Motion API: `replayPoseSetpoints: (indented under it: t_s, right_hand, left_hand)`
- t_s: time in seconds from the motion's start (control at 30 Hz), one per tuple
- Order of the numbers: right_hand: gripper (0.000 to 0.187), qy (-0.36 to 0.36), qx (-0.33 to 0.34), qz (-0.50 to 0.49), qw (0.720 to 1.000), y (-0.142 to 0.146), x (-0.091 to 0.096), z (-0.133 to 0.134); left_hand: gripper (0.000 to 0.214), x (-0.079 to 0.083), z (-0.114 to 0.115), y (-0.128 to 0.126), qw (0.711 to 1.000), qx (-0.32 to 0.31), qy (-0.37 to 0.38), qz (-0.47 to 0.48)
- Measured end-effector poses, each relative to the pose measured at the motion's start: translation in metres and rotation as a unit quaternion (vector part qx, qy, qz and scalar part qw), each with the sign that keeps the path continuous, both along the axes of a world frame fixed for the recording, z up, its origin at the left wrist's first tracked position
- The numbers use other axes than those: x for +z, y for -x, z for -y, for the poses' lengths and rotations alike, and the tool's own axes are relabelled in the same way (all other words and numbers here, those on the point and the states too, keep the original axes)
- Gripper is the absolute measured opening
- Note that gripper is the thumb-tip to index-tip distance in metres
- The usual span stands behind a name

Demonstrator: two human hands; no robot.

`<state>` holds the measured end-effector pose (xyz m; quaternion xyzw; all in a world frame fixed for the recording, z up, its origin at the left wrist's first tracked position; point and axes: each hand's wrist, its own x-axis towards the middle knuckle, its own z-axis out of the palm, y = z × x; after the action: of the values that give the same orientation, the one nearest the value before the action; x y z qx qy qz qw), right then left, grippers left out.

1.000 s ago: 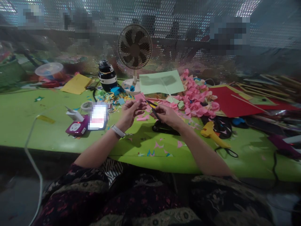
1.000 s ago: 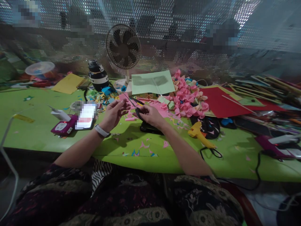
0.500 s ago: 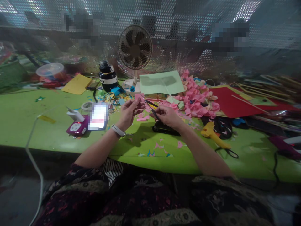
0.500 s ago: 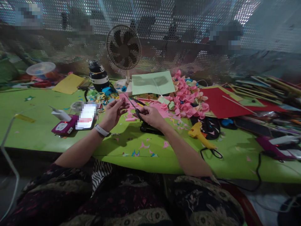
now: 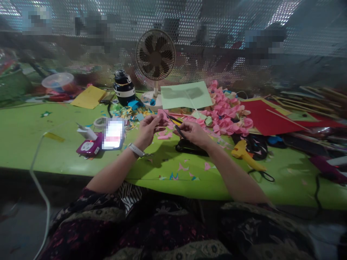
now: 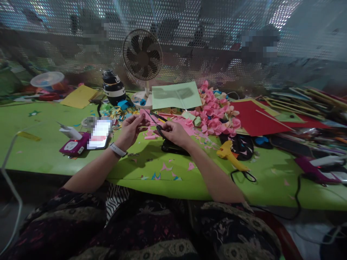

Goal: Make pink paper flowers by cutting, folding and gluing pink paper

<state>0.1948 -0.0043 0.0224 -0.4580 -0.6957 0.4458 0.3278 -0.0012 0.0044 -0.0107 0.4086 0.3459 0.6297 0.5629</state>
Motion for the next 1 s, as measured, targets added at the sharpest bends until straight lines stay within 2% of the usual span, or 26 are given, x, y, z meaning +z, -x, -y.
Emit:
replayPoseSetpoints:
  t_s: [0.2, 0.47, 0.67, 1.0]
  right_hand:
    - [0.06, -0.012, 0.001, 0.009, 1.0, 0.0, -0.002, -0.002]
    - [0.056, 0.011, -0.001, 0.015, 1.0, -0.001, 0.002, 0.001]
    - [0.059, 0.005, -0.009, -0.017, 1.0, -0.003, -0.003, -0.005]
    - [0.057, 0.038, 0.023, 0.016, 0.999, -0.005, 0.01, 0.001]
  left_hand:
    - [0.036, 0.001, -0.003, 0.002, 1.0, 0.024, 0.007, 0.006]
    - [0.037, -0.004, -0.003, 0.002, 1.0, 0.009, -0.008, -0.026]
    - [0.034, -0.003, -0.005, 0.004, 0.999, 0.031, -0.013, -0.004]
    - [0.037, -0.002, -0.003, 0.004, 0.999, 0.015, -0.026, -0.029]
